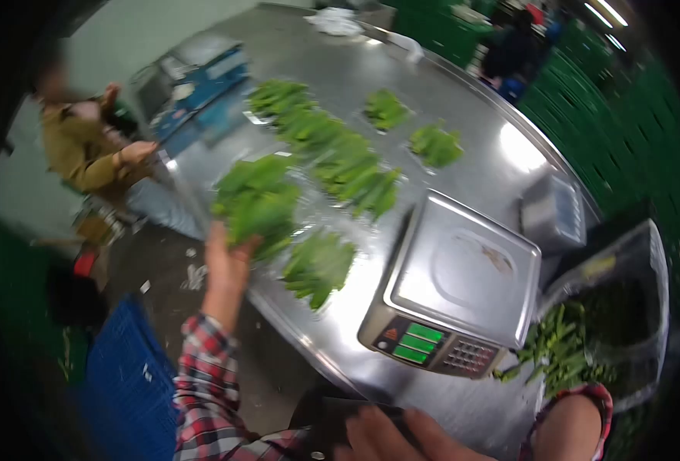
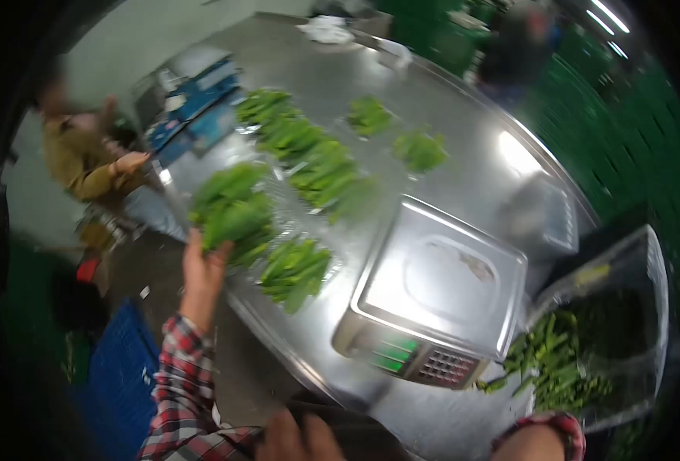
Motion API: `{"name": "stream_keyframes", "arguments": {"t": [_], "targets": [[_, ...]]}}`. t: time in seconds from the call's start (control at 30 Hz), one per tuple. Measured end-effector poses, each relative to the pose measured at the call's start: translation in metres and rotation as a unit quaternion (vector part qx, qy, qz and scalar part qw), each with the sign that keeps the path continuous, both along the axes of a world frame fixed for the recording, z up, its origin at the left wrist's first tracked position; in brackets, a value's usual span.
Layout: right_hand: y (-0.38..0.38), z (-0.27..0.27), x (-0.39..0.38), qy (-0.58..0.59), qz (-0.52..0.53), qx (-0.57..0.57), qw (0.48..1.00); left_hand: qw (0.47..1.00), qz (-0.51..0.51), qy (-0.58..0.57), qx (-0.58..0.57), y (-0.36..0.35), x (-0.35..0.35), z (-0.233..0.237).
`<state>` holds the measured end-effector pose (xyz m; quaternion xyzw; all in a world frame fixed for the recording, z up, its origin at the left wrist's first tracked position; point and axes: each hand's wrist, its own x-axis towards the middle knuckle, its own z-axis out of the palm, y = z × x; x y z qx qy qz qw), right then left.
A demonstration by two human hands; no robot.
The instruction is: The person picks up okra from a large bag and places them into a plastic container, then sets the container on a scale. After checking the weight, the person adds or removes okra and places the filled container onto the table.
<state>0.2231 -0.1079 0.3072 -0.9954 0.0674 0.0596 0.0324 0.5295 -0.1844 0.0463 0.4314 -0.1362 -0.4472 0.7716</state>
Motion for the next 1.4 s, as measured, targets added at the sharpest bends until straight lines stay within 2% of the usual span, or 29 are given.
{"name": "stream_keyframes", "arguments": {"t": [0.1,0.17,0.2,0.23,0.3,0.37,0.43,0.5,0.57,0.67,0.77,0.8,0.87,0.9,0.97,1.03,1.07,1.17,1.2,1.3,1.33,1.4], "targets": [[-0.025,0.009,0.02,0.026,-0.08,-0.014,0.996,0.999,-0.004,-0.017,-0.04,-0.047,0.065,-0.02],[-0.04,-0.003,0.027,-0.065,-0.124,0.068,0.988,0.998,0.011,0.011,-0.061,-0.079,0.103,-0.034],[-0.053,-0.008,0.028,0.004,-0.153,0.21,0.966,0.997,0.01,0.009,-0.073,-0.096,0.119,-0.039],[-0.068,-0.012,0.025,0.077,-0.176,0.344,0.919,0.996,0.011,0.007,-0.086,-0.111,0.133,-0.046],[-0.091,-0.034,0.0,-0.156,-0.237,0.244,0.928,0.996,0.024,0.014,-0.086,-0.137,0.15,-0.057],[-0.112,-0.045,-0.021,-0.12,-0.354,0.231,0.898,0.996,0.05,0.018,-0.067,-0.15,0.155,-0.063],[-0.127,-0.069,-0.053,-0.156,-0.485,0.262,0.82,0.996,0.053,0.037,-0.058,-0.157,0.17,-0.077],[-0.148,-0.089,-0.08,-0.216,-0.6,0.233,0.734,0.996,0.065,0.046,-0.039,-0.155,0.182,-0.086],[-0.173,-0.115,-0.116,-0.315,-0.638,0.245,0.658,0.995,0.084,0.043,-0.008,-0.15,0.191,-0.091],[-0.2,-0.14,-0.155,-0.362,-0.657,0.221,0.623,0.995,0.095,0.023,0.009,-0.136,0.212,-0.102],[-0.216,-0.151,-0.17,-0.374,-0.672,0.216,0.601,0.996,0.082,0.041,0.006,-0.119,0.228,-0.112],[-0.221,-0.156,-0.174,-0.366,-0.672,0.197,0.613,0.995,0.1,-0.007,0.007,-0.113,0.237,-0.121],[-0.223,-0.167,-0.182,-0.369,-0.674,0.153,0.622,0.995,0.087,0.038,0.019,-0.105,0.26,-0.133],[-0.226,-0.17,-0.185,-0.38,-0.671,0.129,0.623,0.997,0.074,0.02,0.014,-0.103,0.276,-0.147],[-0.234,-0.185,-0.199,-0.373,-0.682,0.081,0.624,0.996,0.08,0.025,0.037,-0.106,0.278,-0.144],[-0.248,-0.203,-0.214,-0.356,-0.679,-0.026,0.642,0.994,0.097,0.014,0.043,-0.111,0.289,-0.155],[-0.257,-0.214,-0.228,-0.323,-0.668,-0.072,0.666,0.993,0.114,0.015,0.032,-0.118,0.285,-0.154],[-0.275,-0.229,-0.243,-0.2,-0.693,-0.223,0.656,0.99,0.141,0.01,0.028,-0.14,0.291,-0.167],[-0.278,-0.232,-0.244,-0.157,-0.72,-0.239,0.633,0.988,0.15,0.02,0.032,-0.147,0.28,-0.157],[-0.283,-0.237,-0.255,-0.014,-0.796,-0.18,0.578,0.989,0.146,0.011,0.035,-0.158,0.278,-0.157],[-0.282,-0.24,-0.257,0.004,-0.774,-0.221,0.594,0.988,0.141,0.009,0.061,-0.159,0.28,-0.154],[-0.287,-0.237,-0.26,0.041,-0.778,-0.208,0.591,0.985,0.132,0.003,0.114,-0.163,0.287,-0.146]]}}
